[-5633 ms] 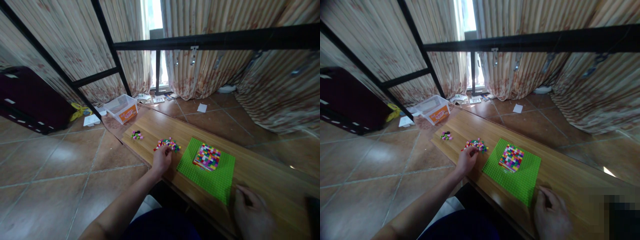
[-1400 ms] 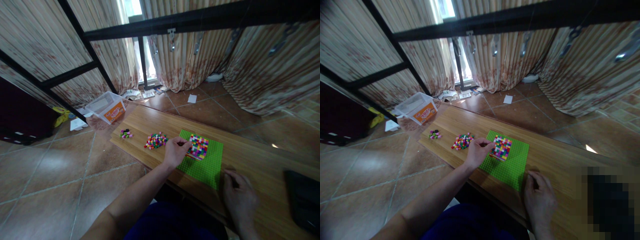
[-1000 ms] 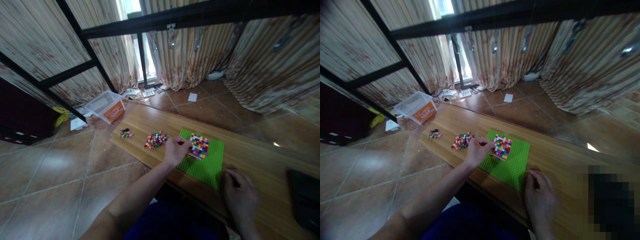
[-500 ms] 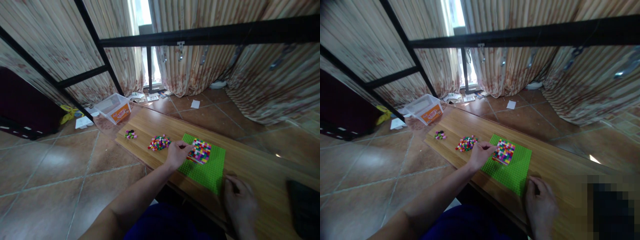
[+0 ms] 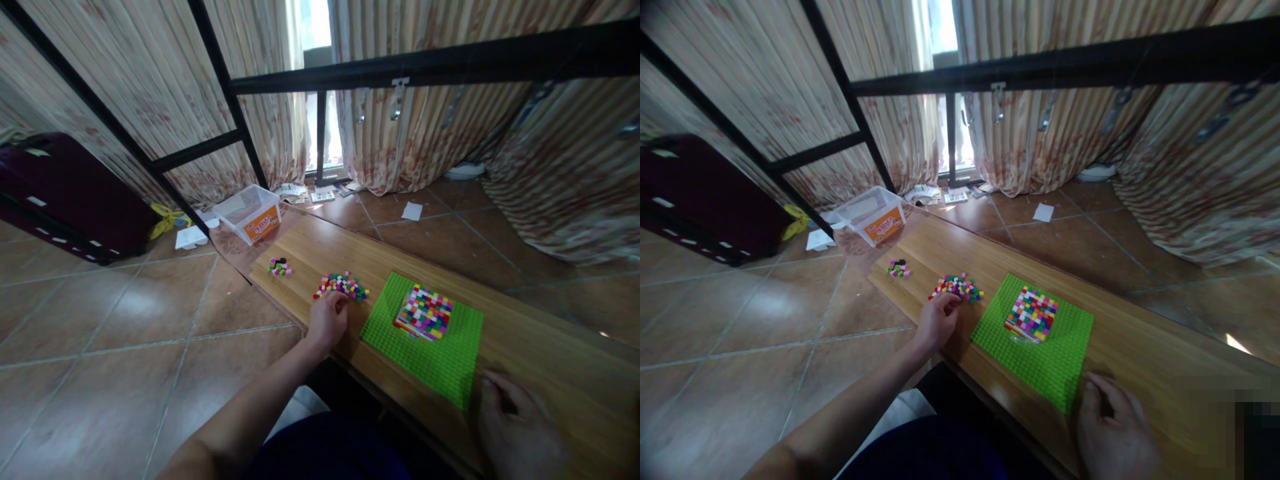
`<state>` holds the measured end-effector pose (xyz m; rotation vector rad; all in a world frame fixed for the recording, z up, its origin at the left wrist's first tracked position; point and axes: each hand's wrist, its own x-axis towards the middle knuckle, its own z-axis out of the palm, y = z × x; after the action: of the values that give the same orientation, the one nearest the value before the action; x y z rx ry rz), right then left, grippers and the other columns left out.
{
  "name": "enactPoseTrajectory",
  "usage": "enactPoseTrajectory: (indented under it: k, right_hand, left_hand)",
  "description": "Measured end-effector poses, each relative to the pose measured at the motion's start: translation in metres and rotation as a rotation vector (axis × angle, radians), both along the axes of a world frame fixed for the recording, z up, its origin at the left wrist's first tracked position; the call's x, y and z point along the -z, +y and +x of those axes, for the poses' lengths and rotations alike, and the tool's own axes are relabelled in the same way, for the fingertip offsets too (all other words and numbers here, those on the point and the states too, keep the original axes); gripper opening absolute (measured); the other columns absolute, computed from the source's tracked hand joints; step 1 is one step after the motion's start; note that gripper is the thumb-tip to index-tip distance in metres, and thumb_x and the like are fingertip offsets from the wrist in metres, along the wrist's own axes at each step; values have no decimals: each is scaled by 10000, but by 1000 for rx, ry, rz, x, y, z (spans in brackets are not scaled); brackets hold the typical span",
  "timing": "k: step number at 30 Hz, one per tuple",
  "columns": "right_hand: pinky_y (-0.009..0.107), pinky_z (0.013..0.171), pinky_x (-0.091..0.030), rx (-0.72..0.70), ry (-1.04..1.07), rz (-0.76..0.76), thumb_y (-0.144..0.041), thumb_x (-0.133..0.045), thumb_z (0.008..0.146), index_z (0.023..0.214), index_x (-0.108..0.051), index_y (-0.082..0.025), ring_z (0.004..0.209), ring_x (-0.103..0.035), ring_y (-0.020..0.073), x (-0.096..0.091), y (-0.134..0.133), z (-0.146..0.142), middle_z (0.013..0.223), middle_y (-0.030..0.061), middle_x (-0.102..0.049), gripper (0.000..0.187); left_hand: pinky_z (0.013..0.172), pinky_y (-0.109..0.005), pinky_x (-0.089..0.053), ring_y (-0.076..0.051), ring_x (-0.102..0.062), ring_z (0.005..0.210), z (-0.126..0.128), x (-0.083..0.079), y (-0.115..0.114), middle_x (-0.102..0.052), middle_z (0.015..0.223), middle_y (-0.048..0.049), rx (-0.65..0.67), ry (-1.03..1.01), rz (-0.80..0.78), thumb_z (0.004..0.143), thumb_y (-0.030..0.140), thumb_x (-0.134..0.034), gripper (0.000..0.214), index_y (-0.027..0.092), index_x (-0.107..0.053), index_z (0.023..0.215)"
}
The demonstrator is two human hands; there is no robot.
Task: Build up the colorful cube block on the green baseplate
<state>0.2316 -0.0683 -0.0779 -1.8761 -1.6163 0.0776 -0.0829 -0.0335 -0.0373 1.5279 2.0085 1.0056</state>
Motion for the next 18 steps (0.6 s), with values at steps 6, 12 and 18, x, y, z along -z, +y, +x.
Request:
enactPoseTrajectory:
  k: [6,12,18]
  right_hand:
    - [417,719,-472,-1,4,-5,-513,-419,894,948,-723,-165,849,-642,303,-3,0,0,1024,147,-700,466]
    - [409,714,-474,4,18,-14,-509,-419,892,945,-722,-174,849,-649,295,-2,1,0,1030,140,-699,455]
    - [393,728,-470,-4,20,-4,-476,-434,888,939,-722,-172,860,-644,285,-3,1,-3,1027,134,-704,422]
  left_hand:
    - [885,-337,-521,-223,-642,993,3,-4,9,-665,1090,-83,34,247,-71,893,137,-583,218,202,-694,1068]
    - [835,-327,-520,-226,-641,1003,3,-8,16,-646,1123,-85,43,336,-150,952,216,-547,154,210,-684,1022]
    - [797,-312,-511,-210,-641,949,8,-16,15,-648,1089,-77,116,286,-26,949,201,-554,87,201,-640,960]
